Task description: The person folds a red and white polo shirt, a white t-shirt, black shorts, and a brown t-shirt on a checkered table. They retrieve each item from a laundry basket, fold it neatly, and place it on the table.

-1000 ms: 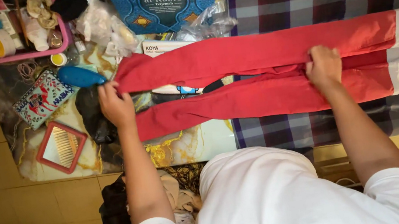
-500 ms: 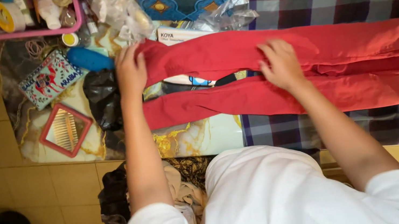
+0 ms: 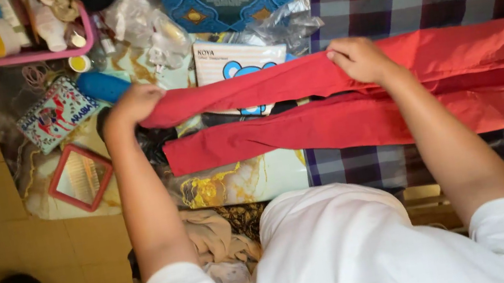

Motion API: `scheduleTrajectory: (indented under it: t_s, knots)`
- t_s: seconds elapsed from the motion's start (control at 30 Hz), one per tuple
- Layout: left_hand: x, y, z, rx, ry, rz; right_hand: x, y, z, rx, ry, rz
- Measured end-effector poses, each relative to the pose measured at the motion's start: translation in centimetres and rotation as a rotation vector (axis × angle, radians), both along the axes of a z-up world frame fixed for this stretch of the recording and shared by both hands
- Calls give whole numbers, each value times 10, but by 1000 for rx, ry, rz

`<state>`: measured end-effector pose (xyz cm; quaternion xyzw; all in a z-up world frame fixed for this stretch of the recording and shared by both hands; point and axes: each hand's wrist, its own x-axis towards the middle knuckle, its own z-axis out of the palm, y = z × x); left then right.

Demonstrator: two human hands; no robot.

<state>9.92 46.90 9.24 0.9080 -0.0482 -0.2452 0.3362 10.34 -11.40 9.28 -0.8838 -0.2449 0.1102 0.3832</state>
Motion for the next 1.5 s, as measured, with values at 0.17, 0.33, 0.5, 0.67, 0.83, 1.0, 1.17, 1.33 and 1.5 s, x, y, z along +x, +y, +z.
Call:
scheduleTrajectory:
  t_s: [0.17,0.33,0.5,0.67,0.83,1.0,1.17,1.33,1.5]
  knots:
    - [19,-51,11,451,-638,174,10,26,10,-235,-307,-44]
    - [-38,-151,37,447,-853,214,-32,32,23,-129,-397,-134]
    - [-87,-197,32,263,-817,65,-74,22,3,-233,-415,-107]
    - [-71,-173,13,392,-743,72,-79,3,-27,-306,-236,-156]
    - [-57,-149,25,372,-773,19,-70,-15,-21,-176,-241,-124]
    - [-66,-140,47,326,-883,-9,-77,-38,-37,-317,-324,-284]
    - [-91,-129,45,396,-917,62,-94,-53,-32,-322,-409,-357]
    - [-112,-129,11,461,-762,89,-114,-38,-27,-480,-378,-225]
    - [-135,-149,11,333,-804,241,-142,-51,-25,-344,-397,-323]
